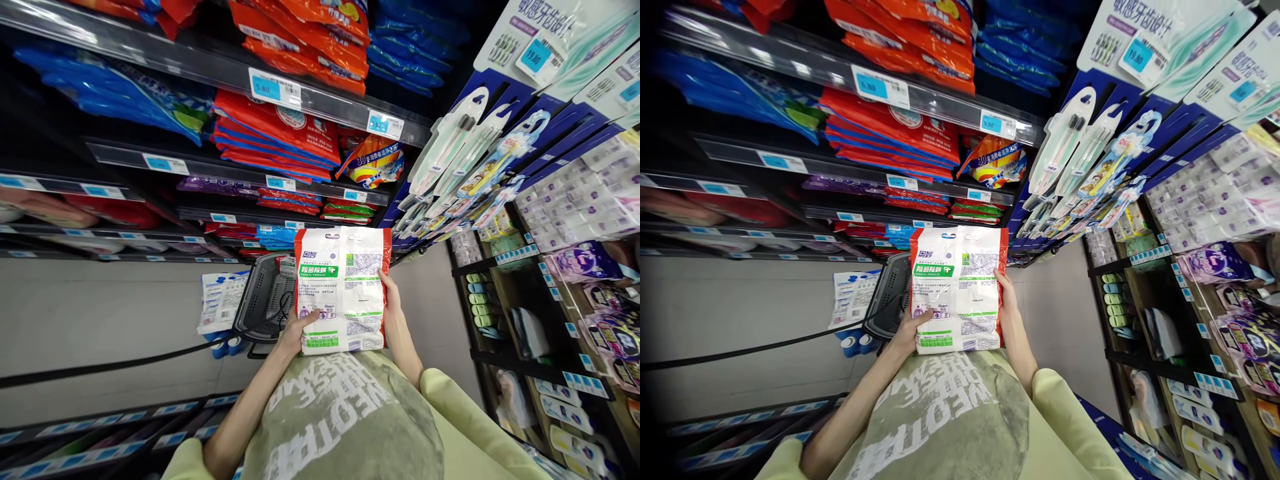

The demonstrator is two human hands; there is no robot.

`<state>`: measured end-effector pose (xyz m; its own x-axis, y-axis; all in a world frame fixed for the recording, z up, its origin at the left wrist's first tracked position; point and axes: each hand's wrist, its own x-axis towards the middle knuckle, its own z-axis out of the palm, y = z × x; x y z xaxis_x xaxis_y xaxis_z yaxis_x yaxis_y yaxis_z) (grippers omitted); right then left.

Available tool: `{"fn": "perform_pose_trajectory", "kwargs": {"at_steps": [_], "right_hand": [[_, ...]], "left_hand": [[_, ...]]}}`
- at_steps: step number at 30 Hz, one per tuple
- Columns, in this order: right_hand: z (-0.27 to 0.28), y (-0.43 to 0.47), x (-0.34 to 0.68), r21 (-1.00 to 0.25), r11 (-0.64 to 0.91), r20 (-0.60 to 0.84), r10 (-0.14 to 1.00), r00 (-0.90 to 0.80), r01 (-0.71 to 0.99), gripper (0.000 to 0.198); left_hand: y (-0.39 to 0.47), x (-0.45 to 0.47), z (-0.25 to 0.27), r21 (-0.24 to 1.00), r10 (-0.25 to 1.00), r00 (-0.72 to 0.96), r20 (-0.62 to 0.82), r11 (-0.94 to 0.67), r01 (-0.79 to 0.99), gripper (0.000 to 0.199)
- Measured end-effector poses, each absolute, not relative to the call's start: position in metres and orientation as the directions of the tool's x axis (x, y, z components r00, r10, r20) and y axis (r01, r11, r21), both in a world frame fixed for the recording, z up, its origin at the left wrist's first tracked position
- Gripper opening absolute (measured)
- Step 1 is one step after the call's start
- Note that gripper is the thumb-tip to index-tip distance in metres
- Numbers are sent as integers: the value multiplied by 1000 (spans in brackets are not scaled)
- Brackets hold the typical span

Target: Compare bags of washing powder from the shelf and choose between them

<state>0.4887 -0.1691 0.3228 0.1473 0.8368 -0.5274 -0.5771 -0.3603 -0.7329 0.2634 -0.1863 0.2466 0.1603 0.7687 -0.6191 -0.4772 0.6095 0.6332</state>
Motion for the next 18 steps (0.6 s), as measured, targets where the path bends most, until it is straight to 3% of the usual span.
{"fn": "perform_pose_trajectory", "kwargs": {"at_steps": [13,18], "right_hand": [[332,-164,495,-776,-327,-516,821,244,-540,42],[337,-163,499,-729,-381,-547,824,149,-569,42]], "left_hand": [[-180,268,269,654,800,155,-580,571,-497,73],[-181,271,276,662,808,172,-564,567,-491,69]]}}
